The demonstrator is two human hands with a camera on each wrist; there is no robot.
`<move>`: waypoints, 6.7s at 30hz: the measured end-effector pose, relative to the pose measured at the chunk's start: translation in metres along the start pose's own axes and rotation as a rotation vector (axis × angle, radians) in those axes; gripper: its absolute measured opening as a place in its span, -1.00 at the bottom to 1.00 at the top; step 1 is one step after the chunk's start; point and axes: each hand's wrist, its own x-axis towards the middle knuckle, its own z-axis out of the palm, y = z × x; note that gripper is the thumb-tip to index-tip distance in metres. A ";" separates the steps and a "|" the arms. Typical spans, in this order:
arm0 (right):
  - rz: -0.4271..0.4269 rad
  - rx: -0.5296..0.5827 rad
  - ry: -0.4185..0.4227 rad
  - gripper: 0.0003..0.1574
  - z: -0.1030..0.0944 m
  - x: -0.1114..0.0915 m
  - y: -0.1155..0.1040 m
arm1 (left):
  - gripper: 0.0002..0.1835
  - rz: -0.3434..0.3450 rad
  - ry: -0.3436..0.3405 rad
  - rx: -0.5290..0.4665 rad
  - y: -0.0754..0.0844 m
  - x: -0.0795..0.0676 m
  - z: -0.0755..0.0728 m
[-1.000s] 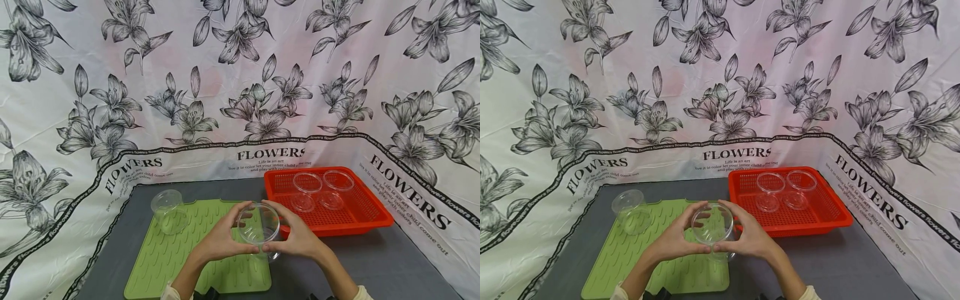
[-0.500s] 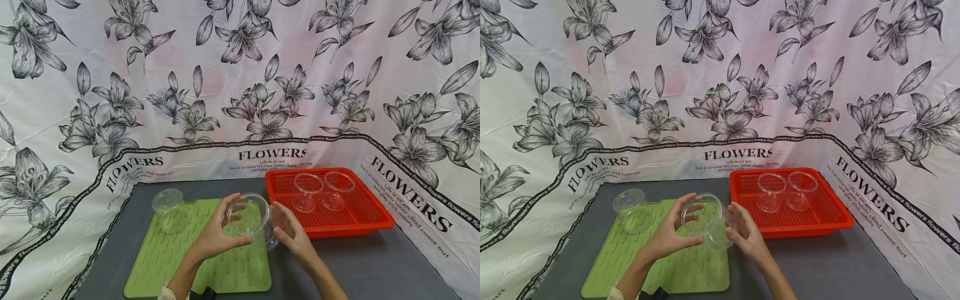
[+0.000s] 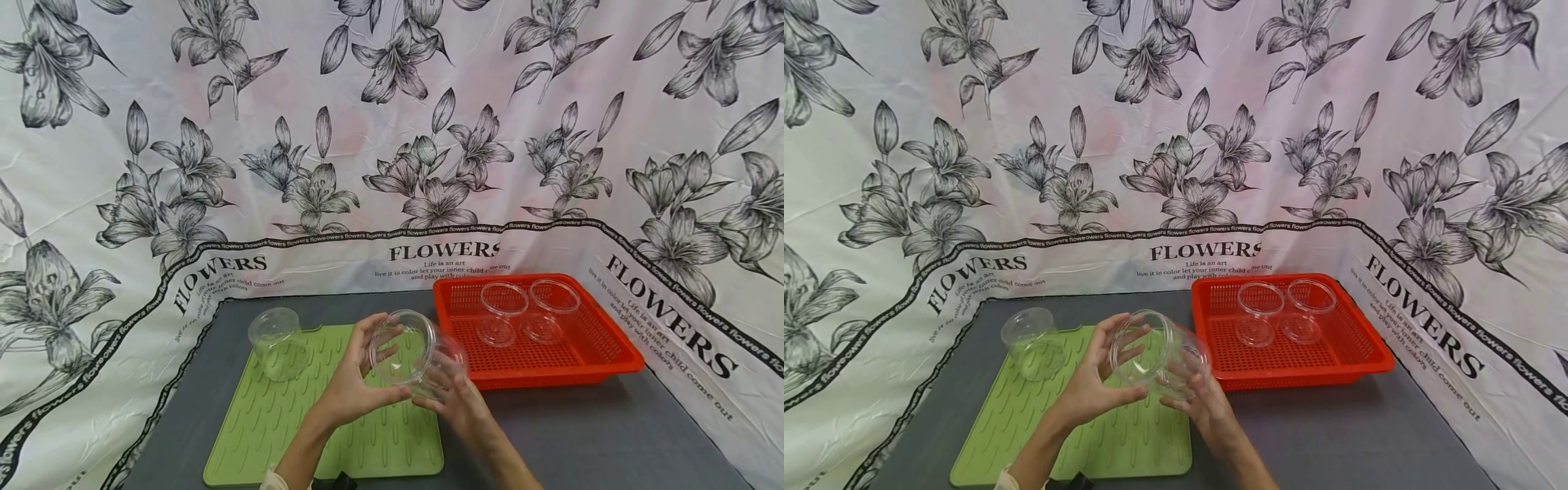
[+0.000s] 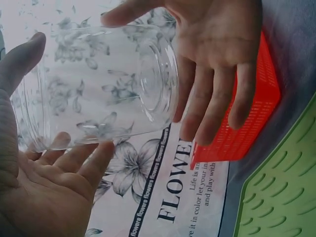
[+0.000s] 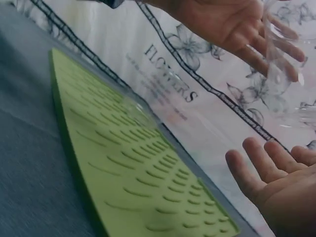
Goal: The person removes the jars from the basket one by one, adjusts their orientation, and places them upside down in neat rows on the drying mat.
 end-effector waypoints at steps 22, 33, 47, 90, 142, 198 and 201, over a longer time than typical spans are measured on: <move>0.046 0.481 -0.107 0.09 0.005 0.005 0.026 | 0.08 0.071 0.022 -0.103 -0.006 -0.012 0.010; -0.035 0.556 -0.004 -0.11 0.015 0.016 0.016 | 0.22 -0.055 0.107 0.103 -0.007 -0.023 0.006; -0.079 0.442 0.095 -0.13 0.017 0.026 0.001 | 0.35 -0.282 0.065 0.360 -0.013 -0.045 -0.012; -0.053 -0.108 0.341 -0.09 0.016 0.069 -0.018 | 0.06 -1.053 0.028 0.994 -0.037 -0.182 -0.084; 0.141 -0.870 0.388 0.33 0.036 0.152 0.056 | -0.01 -1.033 0.050 1.047 -0.045 -0.193 -0.087; 0.133 -0.883 0.313 0.38 0.038 0.178 0.098 | -0.05 -1.064 0.092 1.014 -0.043 -0.193 -0.089; 0.145 -0.889 0.307 0.39 0.039 0.180 0.097 | -0.03 -1.075 0.099 1.016 -0.044 -0.193 -0.089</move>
